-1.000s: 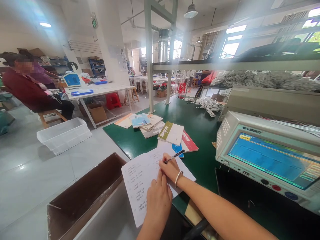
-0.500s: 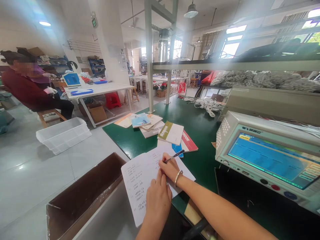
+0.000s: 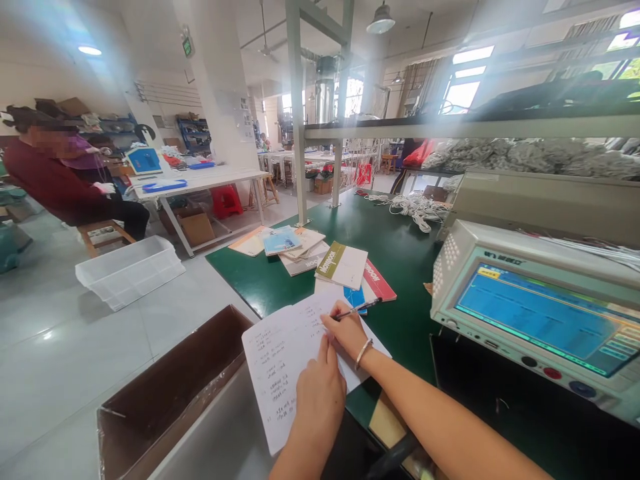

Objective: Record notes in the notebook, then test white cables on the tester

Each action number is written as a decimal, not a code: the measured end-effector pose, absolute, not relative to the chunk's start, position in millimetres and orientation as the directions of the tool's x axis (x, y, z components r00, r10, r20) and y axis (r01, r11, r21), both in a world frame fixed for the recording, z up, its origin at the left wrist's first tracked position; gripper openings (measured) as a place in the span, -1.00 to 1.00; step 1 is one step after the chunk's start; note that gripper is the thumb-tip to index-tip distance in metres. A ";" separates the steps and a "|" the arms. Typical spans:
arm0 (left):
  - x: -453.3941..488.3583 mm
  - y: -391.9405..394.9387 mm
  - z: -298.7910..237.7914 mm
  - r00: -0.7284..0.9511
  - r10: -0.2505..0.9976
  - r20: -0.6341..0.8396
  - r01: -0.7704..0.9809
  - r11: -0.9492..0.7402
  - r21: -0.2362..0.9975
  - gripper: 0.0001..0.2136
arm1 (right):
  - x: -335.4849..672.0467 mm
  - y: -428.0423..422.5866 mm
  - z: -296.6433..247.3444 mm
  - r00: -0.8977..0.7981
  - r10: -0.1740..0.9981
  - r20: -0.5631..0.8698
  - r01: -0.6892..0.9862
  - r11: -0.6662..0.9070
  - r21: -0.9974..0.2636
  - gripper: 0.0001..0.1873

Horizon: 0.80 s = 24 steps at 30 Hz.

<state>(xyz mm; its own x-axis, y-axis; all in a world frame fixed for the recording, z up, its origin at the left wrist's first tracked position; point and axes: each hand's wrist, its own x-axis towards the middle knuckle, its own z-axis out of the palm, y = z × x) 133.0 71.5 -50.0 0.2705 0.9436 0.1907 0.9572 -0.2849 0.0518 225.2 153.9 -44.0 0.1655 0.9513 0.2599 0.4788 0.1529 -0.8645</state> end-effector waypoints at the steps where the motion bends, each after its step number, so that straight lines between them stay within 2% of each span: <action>1: 136.7 72.4 -48.8 0.263 0.950 0.171 0.960 -0.274 0.048 -0.55 | 225.9 154.2 -44.4 0.158 0.952 0.261 0.479 0.157 -0.864 -0.79; 12: 148.8 72.9 -62.2 0.236 0.924 0.301 0.968 -0.250 0.009 -0.53 | 222.9 151.5 -43.9 0.099 0.971 0.219 0.527 0.136 -0.839 -0.84; 24: 148.0 72.2 -62.4 0.239 0.918 0.317 0.967 -0.253 0.003 -0.54 | 222.1 150.9 -42.0 0.108 0.974 0.198 0.550 0.108 -0.828 -0.85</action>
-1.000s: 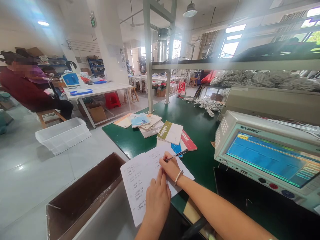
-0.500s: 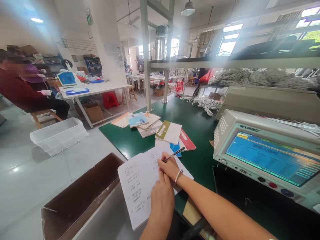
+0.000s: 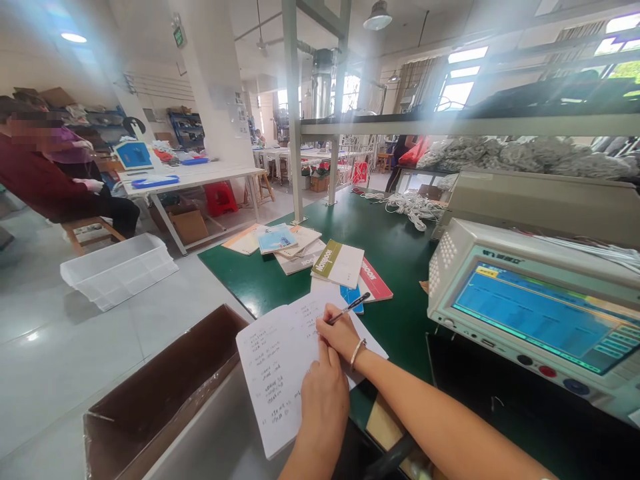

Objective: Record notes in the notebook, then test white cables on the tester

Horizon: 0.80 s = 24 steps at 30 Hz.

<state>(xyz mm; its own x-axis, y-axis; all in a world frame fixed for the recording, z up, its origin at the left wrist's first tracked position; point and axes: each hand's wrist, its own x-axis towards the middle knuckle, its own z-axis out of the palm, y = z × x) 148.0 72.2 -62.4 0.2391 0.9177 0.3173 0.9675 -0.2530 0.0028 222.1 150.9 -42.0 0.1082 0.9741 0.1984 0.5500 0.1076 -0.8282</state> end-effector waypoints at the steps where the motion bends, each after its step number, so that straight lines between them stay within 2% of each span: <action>1: 147.9 72.2 -62.2 0.240 0.918 0.315 0.967 -0.254 0.004 -0.54 | 222.1 151.0 -42.2 0.108 0.974 0.198 0.550 0.107 -0.828 -0.85; 14: 145.8 72.2 -61.5 0.245 0.919 0.309 0.966 -0.260 0.008 -0.54 | 222.2 150.7 -43.0 0.133 0.968 0.211 0.559 0.102 -0.823 -0.84; 24: 144.4 72.1 -62.8 0.252 0.929 0.272 0.965 -0.263 0.003 -0.62 | 222.8 150.9 -42.5 0.159 0.961 0.228 0.550 0.106 -0.828 -0.83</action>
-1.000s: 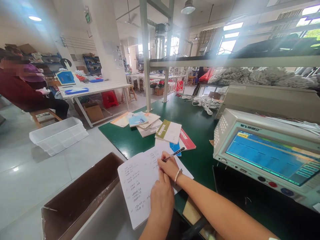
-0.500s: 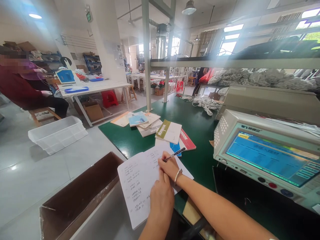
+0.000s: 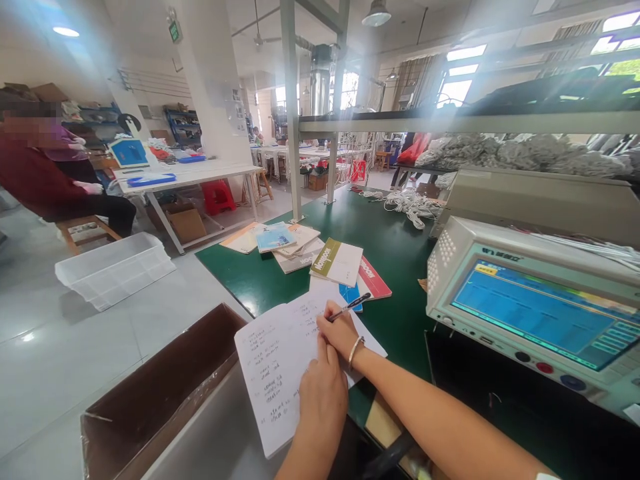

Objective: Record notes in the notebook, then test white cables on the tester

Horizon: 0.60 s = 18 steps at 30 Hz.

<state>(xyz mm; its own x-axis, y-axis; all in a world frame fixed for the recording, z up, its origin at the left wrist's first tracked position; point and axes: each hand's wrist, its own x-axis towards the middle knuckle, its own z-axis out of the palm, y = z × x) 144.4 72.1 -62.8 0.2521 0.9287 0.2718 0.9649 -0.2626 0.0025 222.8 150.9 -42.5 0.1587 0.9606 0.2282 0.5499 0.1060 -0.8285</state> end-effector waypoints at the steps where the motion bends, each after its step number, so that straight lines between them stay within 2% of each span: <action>1: 144.5 72.1 -62.8 0.252 0.928 0.275 0.965 -0.263 0.002 -0.62 | 222.9 151.1 -42.7 0.156 0.961 0.229 0.552 0.108 -0.827 -0.83; 8: 144.5 73.7 -65.8 0.251 0.925 0.287 0.963 -0.268 0.024 -0.60 | 223.1 151.2 -43.8 0.155 0.960 0.234 0.554 0.111 -0.825 -0.85; 18: 144.5 73.0 -65.4 0.245 0.919 0.308 0.967 -0.255 -0.007 -0.60 | 223.7 151.6 -45.2 0.142 0.962 0.232 0.570 0.113 -0.814 -0.85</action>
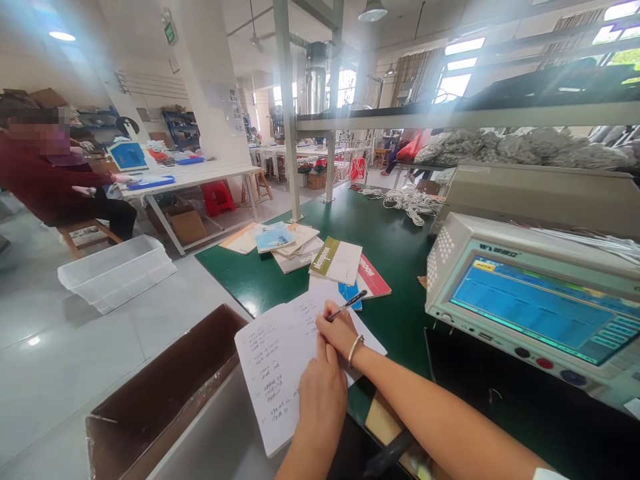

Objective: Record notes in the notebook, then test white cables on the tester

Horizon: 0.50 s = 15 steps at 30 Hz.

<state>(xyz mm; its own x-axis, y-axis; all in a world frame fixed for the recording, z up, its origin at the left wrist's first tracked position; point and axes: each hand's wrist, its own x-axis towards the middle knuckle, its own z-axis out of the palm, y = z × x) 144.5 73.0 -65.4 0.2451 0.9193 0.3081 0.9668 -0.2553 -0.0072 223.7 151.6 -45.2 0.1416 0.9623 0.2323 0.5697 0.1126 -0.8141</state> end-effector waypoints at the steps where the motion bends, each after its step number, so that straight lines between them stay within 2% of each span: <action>1: 144.4 73.3 -66.3 0.245 0.920 0.307 0.967 -0.254 -0.011 -0.60 | 223.7 151.6 -45.3 0.142 0.962 0.232 0.571 0.112 -0.813 -0.85; 15: 144.4 73.8 -70.0 0.236 0.925 0.298 0.970 -0.245 -0.008 -0.61 | 222.9 151.2 -42.2 0.168 0.960 0.224 0.591 0.084 -0.802 -0.85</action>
